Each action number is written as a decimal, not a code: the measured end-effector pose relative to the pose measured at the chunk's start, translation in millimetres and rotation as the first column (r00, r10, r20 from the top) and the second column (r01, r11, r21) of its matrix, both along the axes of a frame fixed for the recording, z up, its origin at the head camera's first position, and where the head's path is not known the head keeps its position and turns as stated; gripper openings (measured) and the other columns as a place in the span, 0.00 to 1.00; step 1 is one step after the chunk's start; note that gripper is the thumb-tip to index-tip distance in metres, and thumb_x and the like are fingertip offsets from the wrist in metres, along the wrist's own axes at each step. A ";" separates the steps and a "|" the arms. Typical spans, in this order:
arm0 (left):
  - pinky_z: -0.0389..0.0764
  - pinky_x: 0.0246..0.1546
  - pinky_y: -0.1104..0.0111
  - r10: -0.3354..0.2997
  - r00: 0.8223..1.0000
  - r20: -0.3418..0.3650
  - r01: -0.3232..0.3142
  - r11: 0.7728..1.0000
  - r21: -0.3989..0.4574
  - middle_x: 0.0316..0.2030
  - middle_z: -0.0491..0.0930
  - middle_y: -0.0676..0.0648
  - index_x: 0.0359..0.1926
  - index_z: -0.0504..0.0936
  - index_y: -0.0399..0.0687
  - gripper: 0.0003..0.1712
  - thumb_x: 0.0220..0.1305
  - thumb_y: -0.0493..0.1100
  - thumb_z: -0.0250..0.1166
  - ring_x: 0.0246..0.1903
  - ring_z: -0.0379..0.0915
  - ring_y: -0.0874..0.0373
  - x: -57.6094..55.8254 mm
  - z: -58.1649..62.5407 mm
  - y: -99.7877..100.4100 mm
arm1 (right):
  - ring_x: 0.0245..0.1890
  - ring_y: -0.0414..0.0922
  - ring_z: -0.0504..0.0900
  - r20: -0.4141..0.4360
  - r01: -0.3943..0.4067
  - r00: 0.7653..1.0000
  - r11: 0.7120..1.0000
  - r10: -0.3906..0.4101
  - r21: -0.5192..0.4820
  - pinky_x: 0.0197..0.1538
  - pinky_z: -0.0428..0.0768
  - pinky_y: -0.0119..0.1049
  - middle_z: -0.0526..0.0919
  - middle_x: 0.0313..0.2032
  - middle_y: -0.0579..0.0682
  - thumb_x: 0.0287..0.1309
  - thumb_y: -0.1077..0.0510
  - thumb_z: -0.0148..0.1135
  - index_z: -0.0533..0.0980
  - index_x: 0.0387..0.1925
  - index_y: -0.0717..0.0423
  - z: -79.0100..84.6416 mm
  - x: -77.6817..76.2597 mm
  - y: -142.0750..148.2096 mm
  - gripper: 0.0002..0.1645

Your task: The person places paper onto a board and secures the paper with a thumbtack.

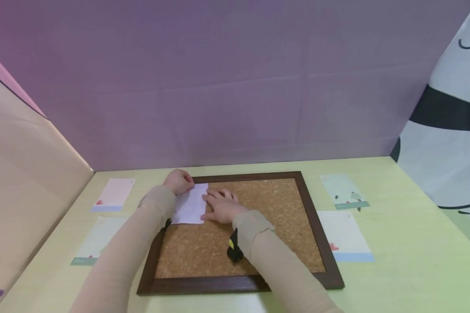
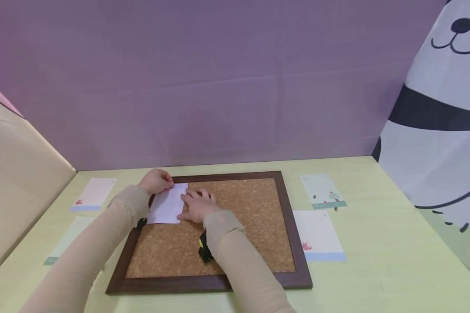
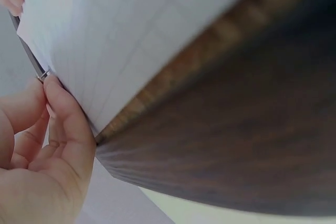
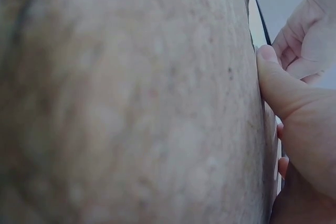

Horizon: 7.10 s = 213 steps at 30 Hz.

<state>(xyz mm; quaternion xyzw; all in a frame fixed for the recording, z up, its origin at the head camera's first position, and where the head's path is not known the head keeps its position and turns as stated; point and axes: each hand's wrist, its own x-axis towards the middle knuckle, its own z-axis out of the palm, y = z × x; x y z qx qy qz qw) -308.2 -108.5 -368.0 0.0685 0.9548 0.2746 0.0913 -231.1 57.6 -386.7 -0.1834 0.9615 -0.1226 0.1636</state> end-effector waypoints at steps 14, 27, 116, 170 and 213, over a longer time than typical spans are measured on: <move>0.69 0.31 0.72 -0.015 1.000 -0.007 0.015 0.999 -0.037 0.21 0.75 0.50 0.29 0.81 0.36 0.07 0.61 0.36 0.60 0.27 0.69 0.58 3.9 3.1 3.8 | 0.73 0.51 0.44 -0.010 -0.008 1.000 1.000 0.008 -0.008 0.71 0.46 0.53 0.48 0.74 0.43 0.63 0.35 0.49 0.54 0.72 0.42 2.4 2.1 1.3 0.40; 0.75 0.40 0.64 -0.028 0.999 -0.040 0.024 0.994 -0.102 0.22 0.78 0.48 0.29 0.81 0.36 0.05 0.57 0.34 0.60 0.30 0.72 0.54 2.9 6.4 5.7 | 0.72 0.50 0.45 -0.012 -0.006 1.000 1.000 0.006 -0.022 0.71 0.46 0.54 0.49 0.74 0.43 0.63 0.36 0.50 0.55 0.71 0.41 5.7 5.2 2.2 0.39; 0.74 0.29 0.71 0.174 0.978 0.112 -0.149 0.969 -0.197 0.30 0.78 0.45 0.33 0.81 0.38 0.16 0.51 0.46 0.73 0.28 0.71 0.56 -16.6 5.0 18.4 | 0.73 0.52 0.44 -0.001 -0.001 1.000 0.997 0.001 -0.080 0.71 0.45 0.55 0.48 0.74 0.44 0.62 0.35 0.52 0.55 0.72 0.42 3.9 3.4 10.6 0.41; 0.75 0.53 0.59 -0.013 0.999 0.037 0.025 0.947 -0.320 0.44 0.81 0.37 0.43 0.80 0.32 0.24 0.59 0.51 0.66 0.44 0.76 0.46 4.7 13.4 21.7 | 0.72 0.52 0.44 0.003 -0.010 1.000 0.997 0.010 -0.080 0.70 0.46 0.56 0.48 0.74 0.44 0.62 0.36 0.51 0.55 0.72 0.44 3.4 5.3 15.7 0.41; 0.69 0.26 0.69 -0.229 0.973 0.014 0.228 0.961 -0.154 0.23 0.74 0.47 0.23 0.75 0.42 0.09 0.49 0.34 0.69 0.24 0.67 0.56 52.7 8.0 -3.0 | 0.73 0.53 0.42 0.006 -0.046 0.999 0.997 0.047 -0.066 0.71 0.42 0.55 0.45 0.75 0.46 0.64 0.36 0.49 0.52 0.72 0.44 5.8 4.7 17.5 0.41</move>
